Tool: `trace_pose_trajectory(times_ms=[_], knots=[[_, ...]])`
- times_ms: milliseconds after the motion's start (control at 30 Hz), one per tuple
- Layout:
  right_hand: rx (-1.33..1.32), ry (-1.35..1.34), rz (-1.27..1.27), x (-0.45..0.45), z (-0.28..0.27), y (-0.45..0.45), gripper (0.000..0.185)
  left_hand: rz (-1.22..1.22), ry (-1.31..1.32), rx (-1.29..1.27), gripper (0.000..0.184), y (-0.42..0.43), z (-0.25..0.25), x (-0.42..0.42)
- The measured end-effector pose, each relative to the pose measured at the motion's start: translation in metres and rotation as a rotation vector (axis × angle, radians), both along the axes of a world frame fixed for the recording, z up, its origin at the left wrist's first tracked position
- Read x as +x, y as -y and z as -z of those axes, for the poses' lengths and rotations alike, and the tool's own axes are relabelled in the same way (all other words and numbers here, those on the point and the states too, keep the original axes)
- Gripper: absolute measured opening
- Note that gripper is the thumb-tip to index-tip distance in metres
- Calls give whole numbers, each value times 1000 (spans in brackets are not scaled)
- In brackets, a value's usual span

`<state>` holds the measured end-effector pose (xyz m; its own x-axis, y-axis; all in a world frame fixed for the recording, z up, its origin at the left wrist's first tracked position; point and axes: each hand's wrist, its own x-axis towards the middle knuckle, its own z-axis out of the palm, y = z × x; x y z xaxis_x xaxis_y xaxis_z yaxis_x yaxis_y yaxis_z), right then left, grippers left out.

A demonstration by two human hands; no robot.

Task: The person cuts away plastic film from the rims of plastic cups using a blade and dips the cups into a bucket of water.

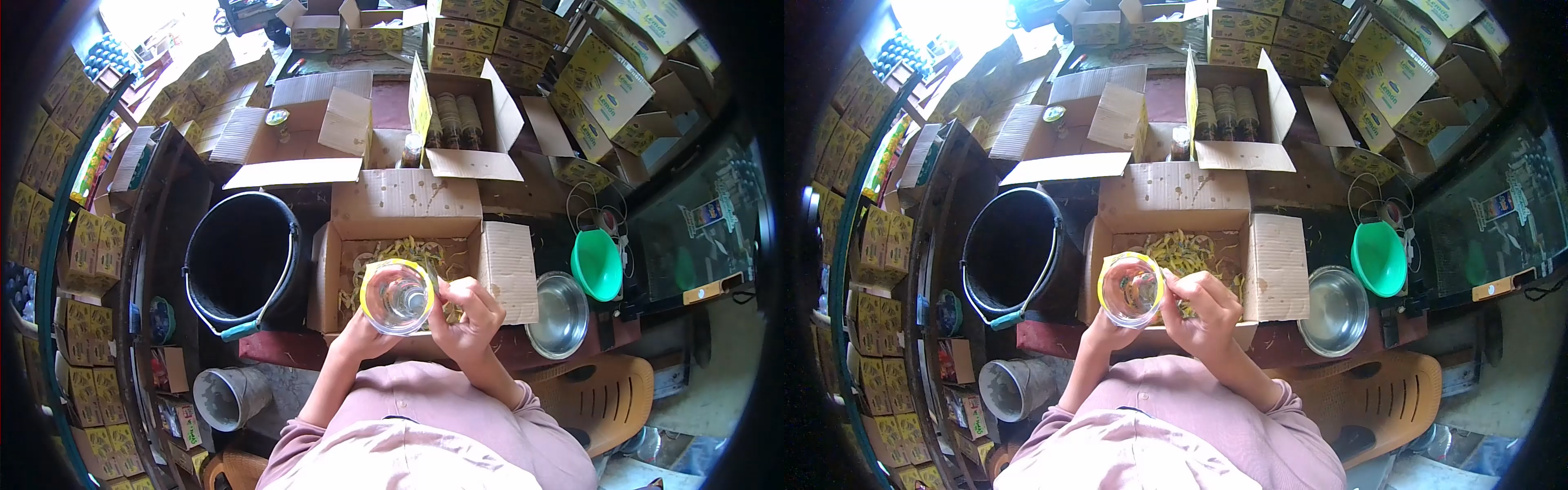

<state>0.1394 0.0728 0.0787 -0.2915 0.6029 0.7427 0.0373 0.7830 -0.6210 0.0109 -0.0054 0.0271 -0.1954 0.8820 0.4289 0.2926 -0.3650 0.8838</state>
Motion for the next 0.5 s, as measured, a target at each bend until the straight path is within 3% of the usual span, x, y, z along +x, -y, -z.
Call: trace_pose_trajectory(times_ms=[367, 500], knots=[[-39, 5, -13, 5, -3, 8, 17, 17, 267, 35, 63, -6, -1, 2], [-36, -41, -8, 6, -1, 10, 17, 6, 126, 38, 66, -6, 4, -3]])
